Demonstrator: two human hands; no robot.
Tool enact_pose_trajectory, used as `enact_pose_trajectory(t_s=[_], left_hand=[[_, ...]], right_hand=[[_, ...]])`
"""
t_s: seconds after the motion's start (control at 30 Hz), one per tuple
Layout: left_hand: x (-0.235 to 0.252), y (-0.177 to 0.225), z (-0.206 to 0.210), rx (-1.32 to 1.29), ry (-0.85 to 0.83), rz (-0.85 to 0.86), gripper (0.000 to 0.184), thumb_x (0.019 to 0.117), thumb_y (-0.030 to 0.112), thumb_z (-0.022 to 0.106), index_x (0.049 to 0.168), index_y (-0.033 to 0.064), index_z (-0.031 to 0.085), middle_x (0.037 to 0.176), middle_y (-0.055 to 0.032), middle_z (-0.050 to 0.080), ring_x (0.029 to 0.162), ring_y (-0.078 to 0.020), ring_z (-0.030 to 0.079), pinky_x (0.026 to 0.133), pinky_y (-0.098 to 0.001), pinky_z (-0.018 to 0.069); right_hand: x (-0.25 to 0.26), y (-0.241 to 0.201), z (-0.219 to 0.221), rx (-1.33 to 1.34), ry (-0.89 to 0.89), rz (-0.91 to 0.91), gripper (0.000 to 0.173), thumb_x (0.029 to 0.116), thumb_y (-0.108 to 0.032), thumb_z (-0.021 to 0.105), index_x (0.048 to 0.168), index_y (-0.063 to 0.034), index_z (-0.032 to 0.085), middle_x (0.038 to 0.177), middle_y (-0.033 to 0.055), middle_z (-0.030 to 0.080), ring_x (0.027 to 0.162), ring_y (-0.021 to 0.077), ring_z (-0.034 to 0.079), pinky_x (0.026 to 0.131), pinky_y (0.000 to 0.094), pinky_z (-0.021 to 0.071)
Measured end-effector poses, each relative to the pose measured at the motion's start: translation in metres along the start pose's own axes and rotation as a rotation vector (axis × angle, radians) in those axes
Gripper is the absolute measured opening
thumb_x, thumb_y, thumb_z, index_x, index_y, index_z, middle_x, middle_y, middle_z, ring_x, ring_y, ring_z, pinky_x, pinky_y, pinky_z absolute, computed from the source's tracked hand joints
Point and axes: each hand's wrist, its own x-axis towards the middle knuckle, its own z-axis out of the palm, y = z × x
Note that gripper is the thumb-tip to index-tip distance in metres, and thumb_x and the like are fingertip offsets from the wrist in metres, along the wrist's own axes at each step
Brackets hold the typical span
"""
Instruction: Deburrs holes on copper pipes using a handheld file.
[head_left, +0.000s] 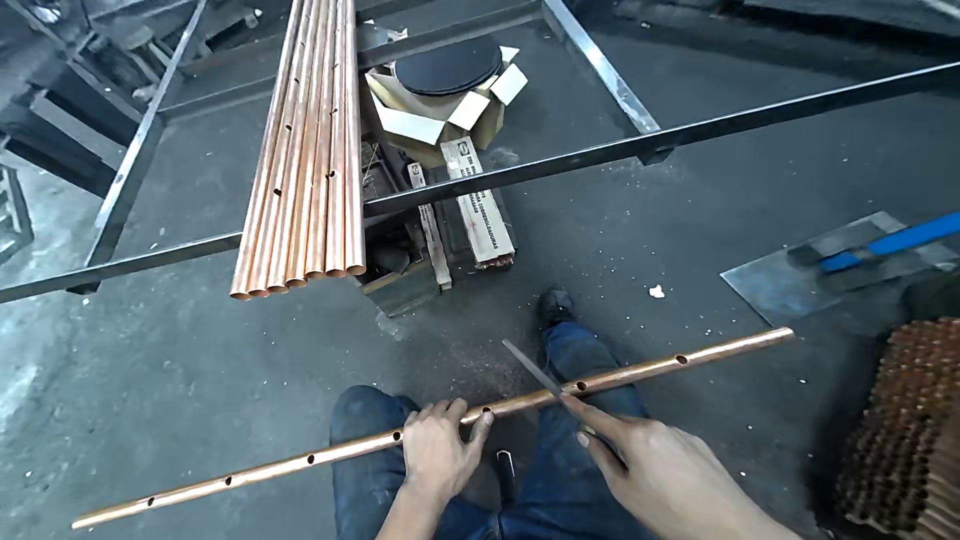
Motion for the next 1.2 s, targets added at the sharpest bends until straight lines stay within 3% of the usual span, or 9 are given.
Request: enact_pose_trajectory(t_s=[0.07, 0.17, 0.3, 0.53, 0.7, 0.77, 0.87, 1.03, 1.2], left_hand=[[0.004, -0.001, -0.008, -0.020, -0.091, -0.004, 0.076, 0.0983, 0.079, 0.027, 0.104, 0.0197, 0.073, 0.097, -0.0029, 0.076, 0.097, -0.0223, 0.074, 0.085, -0.0484, 0.0576], [0.023, -0.006, -0.040, 0.006, -0.448, 0.004, 0.081, 0.0921, 0.087, 0.033, 0.114, 0.0177, 0.071, 0.107, -0.0092, 0.075, 0.105, -0.0292, 0.072, 0.091, -0.0565, 0.0558], [0.045, -0.014, -0.047, 0.093, -0.673, -0.040, 0.074, 0.0916, 0.079, 0.049, 0.101, 0.0095, 0.073, 0.107, -0.0148, 0.074, 0.107, -0.0348, 0.070, 0.092, -0.0616, 0.0546], [0.055, -0.015, -0.046, 0.021, -0.754, -0.093, 0.049, 0.0912, 0.055, 0.058, 0.094, 0.0071, 0.070, 0.103, -0.0161, 0.073, 0.101, -0.0358, 0.071, 0.083, -0.0635, 0.0553], [0.056, -0.011, -0.046, 0.042, -0.726, -0.143, 0.043, 0.0903, 0.048, 0.060, 0.095, 0.0070, 0.070, 0.105, -0.0156, 0.073, 0.102, -0.0353, 0.071, 0.081, -0.0620, 0.0567], [0.057, -0.011, -0.047, 0.063, -0.698, -0.164, 0.040, 0.0895, 0.046, 0.061, 0.095, 0.0072, 0.070, 0.105, -0.0149, 0.073, 0.102, -0.0348, 0.071, 0.081, -0.0611, 0.0569], [0.049, -0.005, -0.046, 0.085, -0.647, -0.150, 0.039, 0.0903, 0.044, 0.061, 0.096, 0.0068, 0.070, 0.106, -0.0145, 0.073, 0.103, -0.0343, 0.072, 0.084, -0.0593, 0.0574], [0.048, -0.004, -0.046, 0.073, -0.655, -0.140, 0.040, 0.0907, 0.044, 0.061, 0.100, 0.0064, 0.071, 0.108, -0.0149, 0.074, 0.104, -0.0350, 0.072, 0.085, -0.0601, 0.0571], [0.049, -0.004, -0.043, 0.062, -0.643, -0.135, 0.039, 0.0902, 0.045, 0.060, 0.097, 0.0072, 0.071, 0.106, -0.0138, 0.074, 0.103, -0.0339, 0.072, 0.083, -0.0590, 0.0574]], right_hand=[[-0.001, -0.003, 0.001, -0.003, -0.026, -0.001, 0.048, 0.1015, -0.039, 0.052, 0.149, -0.0390, 0.055, 0.090, 0.0081, 0.075, 0.075, 0.0316, 0.072, 0.062, 0.0558, 0.0563], [-0.001, -0.007, 0.004, 0.009, -0.083, -0.019, 0.049, 0.1031, -0.040, 0.050, 0.152, -0.0387, 0.053, 0.093, 0.0104, 0.075, 0.078, 0.0336, 0.072, 0.065, 0.0575, 0.0561], [-0.008, -0.012, 0.010, -0.006, -0.142, -0.112, 0.048, 0.1040, -0.041, 0.050, 0.152, -0.0389, 0.052, 0.092, 0.0126, 0.075, 0.077, 0.0347, 0.072, 0.064, 0.0574, 0.0562], [-0.032, -0.017, 0.000, -0.069, -0.220, -0.292, 0.045, 0.1087, -0.039, 0.043, 0.152, -0.0339, 0.052, 0.094, 0.0162, 0.073, 0.076, 0.0363, 0.072, 0.059, 0.0540, 0.0556], [0.014, -0.026, 0.025, -0.094, -0.157, -0.292, 0.046, 0.1043, -0.036, 0.048, 0.150, -0.0371, 0.055, 0.083, 0.0110, 0.072, 0.070, 0.0333, 0.071, 0.058, 0.0535, 0.0559], [0.045, -0.041, 0.024, -0.148, -0.233, -0.260, 0.048, 0.1035, -0.037, 0.046, 0.151, -0.0387, 0.052, 0.085, 0.0111, 0.073, 0.077, 0.0350, 0.072, 0.064, 0.0560, 0.0565], [0.069, -0.061, 0.008, -0.211, -0.433, -0.159, 0.048, 0.1069, -0.039, 0.040, 0.155, -0.0401, 0.045, 0.102, 0.0139, 0.074, 0.099, 0.0382, 0.071, 0.083, 0.0603, 0.0551], [0.003, -0.039, -0.009, -0.119, -0.236, -0.264, 0.046, 0.1050, -0.038, 0.048, 0.150, -0.0358, 0.055, 0.086, 0.0142, 0.073, 0.071, 0.0361, 0.071, 0.058, 0.0563, 0.0552], [0.025, -0.040, 0.020, -0.133, -0.238, -0.229, 0.048, 0.1046, -0.037, 0.046, 0.153, -0.0364, 0.051, 0.083, 0.0123, 0.073, 0.073, 0.0353, 0.072, 0.061, 0.0563, 0.0564]])
